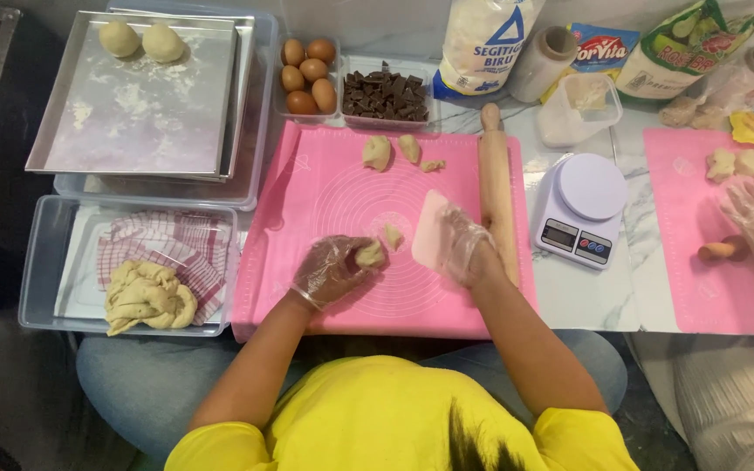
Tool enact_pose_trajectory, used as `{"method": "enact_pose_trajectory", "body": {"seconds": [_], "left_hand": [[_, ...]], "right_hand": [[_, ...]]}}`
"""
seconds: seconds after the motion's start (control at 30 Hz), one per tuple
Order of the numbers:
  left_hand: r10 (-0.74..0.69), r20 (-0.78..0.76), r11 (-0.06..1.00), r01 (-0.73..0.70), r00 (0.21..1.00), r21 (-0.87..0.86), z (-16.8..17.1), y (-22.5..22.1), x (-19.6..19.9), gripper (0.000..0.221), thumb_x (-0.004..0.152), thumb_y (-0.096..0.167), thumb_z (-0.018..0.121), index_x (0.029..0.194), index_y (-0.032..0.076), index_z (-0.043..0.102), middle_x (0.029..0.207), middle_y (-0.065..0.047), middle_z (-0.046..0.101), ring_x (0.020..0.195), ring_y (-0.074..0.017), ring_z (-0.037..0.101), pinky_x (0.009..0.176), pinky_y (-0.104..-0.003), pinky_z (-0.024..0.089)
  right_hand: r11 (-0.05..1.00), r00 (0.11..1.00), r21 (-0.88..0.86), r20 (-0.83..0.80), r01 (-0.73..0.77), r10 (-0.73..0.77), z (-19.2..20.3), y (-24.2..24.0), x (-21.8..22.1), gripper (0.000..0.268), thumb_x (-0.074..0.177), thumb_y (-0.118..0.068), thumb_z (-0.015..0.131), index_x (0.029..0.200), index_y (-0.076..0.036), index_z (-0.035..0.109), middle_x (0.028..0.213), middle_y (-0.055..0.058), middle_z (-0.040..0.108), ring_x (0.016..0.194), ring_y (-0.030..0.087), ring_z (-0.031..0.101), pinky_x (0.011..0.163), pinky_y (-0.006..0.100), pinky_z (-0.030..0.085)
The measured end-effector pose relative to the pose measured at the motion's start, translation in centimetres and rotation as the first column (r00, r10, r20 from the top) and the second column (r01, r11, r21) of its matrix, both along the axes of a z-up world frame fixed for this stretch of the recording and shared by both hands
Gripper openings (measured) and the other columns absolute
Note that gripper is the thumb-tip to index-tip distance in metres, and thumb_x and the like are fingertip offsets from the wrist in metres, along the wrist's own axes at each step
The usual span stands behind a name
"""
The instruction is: The person is portioning dough using a digital scale, shaping the portions into balls, and placing them onto a baking tray.
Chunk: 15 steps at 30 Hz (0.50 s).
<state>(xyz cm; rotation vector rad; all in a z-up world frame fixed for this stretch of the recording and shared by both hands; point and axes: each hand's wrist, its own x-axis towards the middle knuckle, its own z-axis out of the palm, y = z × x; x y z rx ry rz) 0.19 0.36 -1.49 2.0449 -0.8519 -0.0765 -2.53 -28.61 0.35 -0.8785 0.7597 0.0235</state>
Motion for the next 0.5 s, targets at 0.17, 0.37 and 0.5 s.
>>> {"method": "enact_pose_trajectory", "body": {"seconds": [0.17,0.37,0.5], "left_hand": [[0.025,0.075,0.998,-0.029,0.997,0.062,0.2,-0.5,-0.4,0.051,0.080,0.041,0.075,0.123,0.014,0.069,0.107,-0.012,0.076,0.106,-0.0341,0.071,0.101,-0.047,0.053],[0.071,0.011,0.997,-0.071,0.997,0.016,-3.4,0.4,0.4,0.053,0.079,0.047,0.081,0.121,0.016,0.071,0.110,-0.011,0.076,0.109,-0.0319,0.071,0.101,-0.045,0.053],[0.079,-0.048,0.996,-0.081,0.996,-0.036,-4.0,0.3,0.3,0.051,0.076,0.041,0.084,0.120,0.016,0.074,0.107,-0.012,0.076,0.107,-0.0333,0.071,0.100,-0.045,0.054]], "right_hand": [[0.949,0.966,-0.192,-0.114,-0.250,0.231,5.1,2.6,0.0,0.048,0.088,-0.025,0.080,0.132,-0.017,0.062,0.098,0.019,0.074,0.077,0.034,0.075,0.062,0.048,0.065],[0.150,0.816,-0.865,-0.376,-0.478,0.439,1.2,4.4,1.4,0.061,0.089,-0.040,0.078,0.146,-0.041,0.054,0.135,0.005,0.066,0.124,0.033,0.064,0.100,0.050,0.055],[-0.639,0.788,-0.763,-0.334,0.096,0.517,-9.6,2.0,1.7,0.053,0.096,-0.060,0.063,0.108,-0.011,0.078,0.100,0.015,0.078,0.104,0.032,0.073,0.105,0.051,0.051]]}}
